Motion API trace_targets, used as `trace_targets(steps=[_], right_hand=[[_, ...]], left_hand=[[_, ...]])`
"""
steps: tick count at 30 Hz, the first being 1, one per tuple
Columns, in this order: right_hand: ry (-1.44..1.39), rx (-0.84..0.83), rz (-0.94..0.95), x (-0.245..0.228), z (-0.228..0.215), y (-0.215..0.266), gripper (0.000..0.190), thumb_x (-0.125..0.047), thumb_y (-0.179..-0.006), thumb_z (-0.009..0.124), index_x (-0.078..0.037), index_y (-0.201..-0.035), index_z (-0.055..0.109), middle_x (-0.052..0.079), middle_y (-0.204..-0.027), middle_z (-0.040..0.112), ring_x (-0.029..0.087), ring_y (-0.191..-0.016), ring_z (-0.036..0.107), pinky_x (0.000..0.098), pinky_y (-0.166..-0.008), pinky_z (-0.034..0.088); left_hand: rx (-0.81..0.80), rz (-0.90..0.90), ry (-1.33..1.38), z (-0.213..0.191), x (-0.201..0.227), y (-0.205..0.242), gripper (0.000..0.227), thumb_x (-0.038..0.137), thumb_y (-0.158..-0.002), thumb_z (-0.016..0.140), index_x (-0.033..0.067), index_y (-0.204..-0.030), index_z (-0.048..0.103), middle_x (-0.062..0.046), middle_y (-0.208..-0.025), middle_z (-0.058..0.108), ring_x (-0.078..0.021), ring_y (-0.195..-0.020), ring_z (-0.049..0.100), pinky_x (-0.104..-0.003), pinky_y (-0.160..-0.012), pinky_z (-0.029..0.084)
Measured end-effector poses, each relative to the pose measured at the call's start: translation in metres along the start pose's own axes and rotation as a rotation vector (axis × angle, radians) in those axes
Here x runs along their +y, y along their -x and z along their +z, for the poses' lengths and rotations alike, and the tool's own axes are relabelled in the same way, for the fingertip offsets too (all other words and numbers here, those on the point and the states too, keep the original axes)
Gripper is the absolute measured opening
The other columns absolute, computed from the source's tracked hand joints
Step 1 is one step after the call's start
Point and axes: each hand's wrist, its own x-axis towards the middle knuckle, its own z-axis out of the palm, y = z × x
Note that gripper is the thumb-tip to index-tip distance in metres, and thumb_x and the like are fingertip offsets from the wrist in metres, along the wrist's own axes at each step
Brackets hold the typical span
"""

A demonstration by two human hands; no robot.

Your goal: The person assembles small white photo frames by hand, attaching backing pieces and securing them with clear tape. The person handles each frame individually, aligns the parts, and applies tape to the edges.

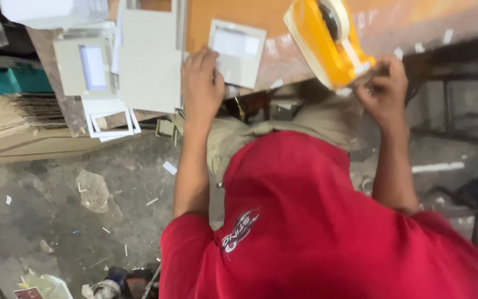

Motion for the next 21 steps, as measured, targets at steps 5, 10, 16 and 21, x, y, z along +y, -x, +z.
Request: trace_targets(steps=[5,10,16,21], right_hand=[[-0.196,-0.015,0.286,-0.037,-0.009,0.019,0.01,0.001,-0.1,0.081,0.004,-0.103,0.072,0.018,-0.127,0.062,0.023,-0.098,0.068,0.029,-0.085,0.055],[-0.183,-0.077,0.239,-0.08,-0.017,0.018,0.013,-0.002,-0.098,0.087,0.001,-0.102,0.075,0.011,-0.098,0.073,0.016,-0.086,0.067,0.0283,-0.076,0.051],[-0.382,-0.291,0.199,-0.122,0.017,-0.007,0.017,-0.006,-0.094,0.085,-0.003,-0.109,0.078,0.008,-0.087,0.071,0.013,-0.07,0.06,0.0269,-0.066,0.047],[-0.511,-0.521,0.323,-0.138,0.051,-0.038,0.065,-0.009,-0.09,0.083,-0.003,-0.148,0.057,0.002,-0.081,0.072,0.011,-0.067,0.055,0.0238,-0.065,0.046]], left_hand=[[-0.01,-0.008,0.015,0.001,0.003,0.006,0.031,0.002,-0.088,0.065,0.0008,-0.119,0.069,-0.017,-0.129,0.067,-0.0381,-0.122,0.058,-0.049,-0.106,0.043],[0.019,-0.008,0.018,0.007,0.007,0.001,0.028,0.005,-0.088,0.067,0.0008,-0.116,0.069,-0.016,-0.126,0.067,-0.0376,-0.119,0.058,-0.049,-0.102,0.042],[-0.009,-0.008,0.032,0.022,0.012,0.01,0.027,0.008,-0.091,0.068,0.0014,-0.117,0.069,-0.016,-0.126,0.067,-0.0367,-0.119,0.059,-0.049,-0.106,0.042],[0.02,-0.046,0.034,0.025,0.007,0.02,0.027,0.012,-0.092,0.071,0.0018,-0.117,0.069,-0.016,-0.125,0.068,-0.0384,-0.119,0.058,-0.05,-0.107,0.042]])
